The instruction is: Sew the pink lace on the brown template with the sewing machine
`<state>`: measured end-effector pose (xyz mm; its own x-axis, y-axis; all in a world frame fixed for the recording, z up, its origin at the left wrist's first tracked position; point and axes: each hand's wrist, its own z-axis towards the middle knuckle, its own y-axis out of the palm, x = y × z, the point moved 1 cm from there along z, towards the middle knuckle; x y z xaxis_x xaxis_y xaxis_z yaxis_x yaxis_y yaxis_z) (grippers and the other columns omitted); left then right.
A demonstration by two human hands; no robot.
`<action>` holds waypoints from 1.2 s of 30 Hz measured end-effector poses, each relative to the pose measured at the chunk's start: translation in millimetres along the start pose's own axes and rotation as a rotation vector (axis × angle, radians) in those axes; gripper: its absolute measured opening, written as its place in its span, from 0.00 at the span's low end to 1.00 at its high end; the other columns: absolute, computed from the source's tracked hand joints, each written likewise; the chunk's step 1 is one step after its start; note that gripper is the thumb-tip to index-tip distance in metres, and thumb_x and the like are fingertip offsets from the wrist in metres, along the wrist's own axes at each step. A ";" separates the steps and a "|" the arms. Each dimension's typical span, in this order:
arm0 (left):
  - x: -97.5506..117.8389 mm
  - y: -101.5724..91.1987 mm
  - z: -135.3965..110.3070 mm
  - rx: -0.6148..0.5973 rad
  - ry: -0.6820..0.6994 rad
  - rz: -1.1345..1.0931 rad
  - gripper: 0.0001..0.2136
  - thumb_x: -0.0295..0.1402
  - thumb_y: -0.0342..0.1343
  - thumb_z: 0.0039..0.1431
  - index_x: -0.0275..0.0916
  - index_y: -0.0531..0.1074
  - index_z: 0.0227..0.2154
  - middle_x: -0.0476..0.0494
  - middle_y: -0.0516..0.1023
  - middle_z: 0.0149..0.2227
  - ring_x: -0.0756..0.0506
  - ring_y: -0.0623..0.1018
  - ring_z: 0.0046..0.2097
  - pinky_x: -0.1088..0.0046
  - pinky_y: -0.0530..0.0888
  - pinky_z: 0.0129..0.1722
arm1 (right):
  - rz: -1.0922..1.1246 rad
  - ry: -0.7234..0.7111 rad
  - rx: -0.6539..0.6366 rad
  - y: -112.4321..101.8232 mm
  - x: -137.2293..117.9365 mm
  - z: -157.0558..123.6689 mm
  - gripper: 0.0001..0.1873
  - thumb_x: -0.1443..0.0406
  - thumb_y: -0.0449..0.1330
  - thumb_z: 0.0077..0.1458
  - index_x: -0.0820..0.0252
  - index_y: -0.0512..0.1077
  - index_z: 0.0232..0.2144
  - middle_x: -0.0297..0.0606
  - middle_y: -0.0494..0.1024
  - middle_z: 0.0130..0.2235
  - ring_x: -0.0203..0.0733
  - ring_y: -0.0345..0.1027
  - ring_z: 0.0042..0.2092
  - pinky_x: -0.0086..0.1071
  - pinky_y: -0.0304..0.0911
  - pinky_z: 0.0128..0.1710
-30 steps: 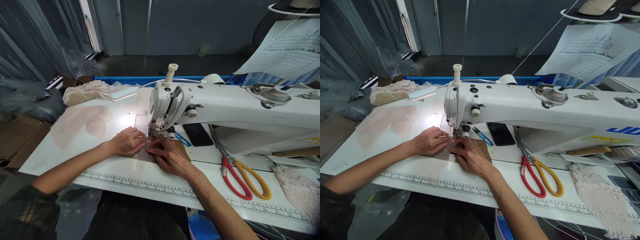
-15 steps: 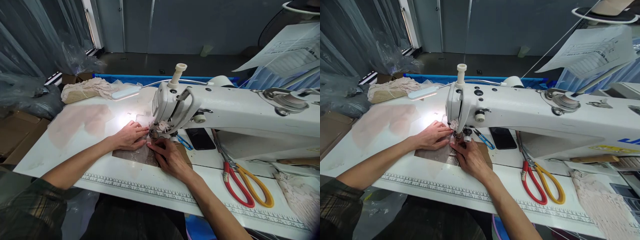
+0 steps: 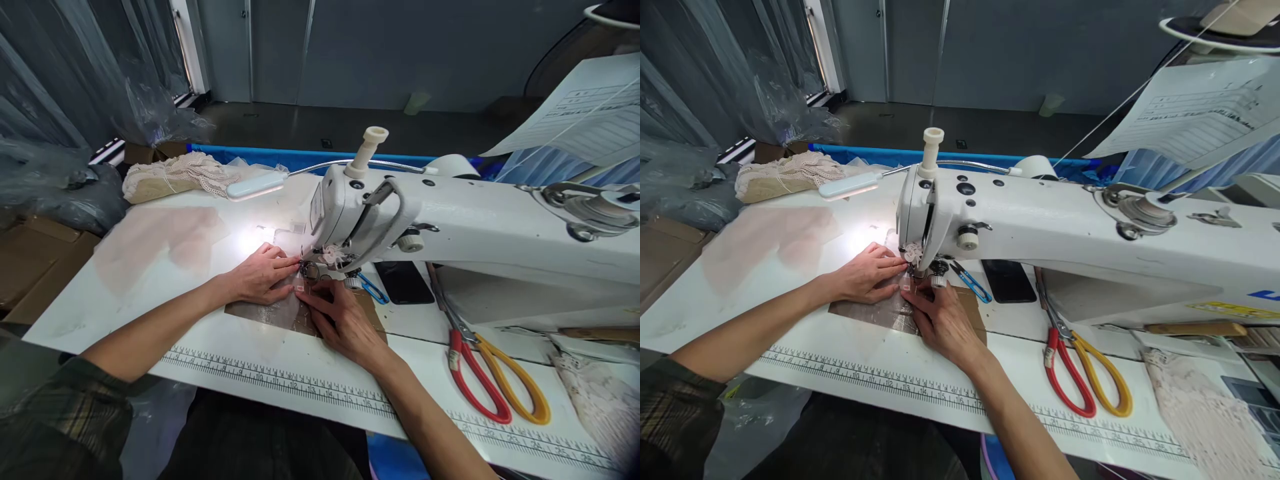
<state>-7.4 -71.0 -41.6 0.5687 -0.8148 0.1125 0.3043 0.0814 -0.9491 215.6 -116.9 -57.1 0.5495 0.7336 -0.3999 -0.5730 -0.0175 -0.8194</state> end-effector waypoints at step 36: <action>9.1 -1.9 -3.8 0.104 0.190 0.166 0.13 0.36 0.50 0.61 0.35 0.75 0.40 0.38 0.78 0.46 0.45 0.74 0.34 0.65 0.69 0.34 | -0.050 -0.004 -0.008 1.5 -2.7 -4.0 0.18 0.68 0.52 0.64 0.60 0.73 0.53 0.51 0.66 0.47 0.51 0.65 0.48 0.48 0.70 0.46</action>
<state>-5.7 -80.8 -39.9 0.4667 -0.8778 -0.1083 0.3014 0.2729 -0.9136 215.8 -121.6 -59.0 0.5749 0.7365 -0.3566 -0.5400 0.0140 -0.8416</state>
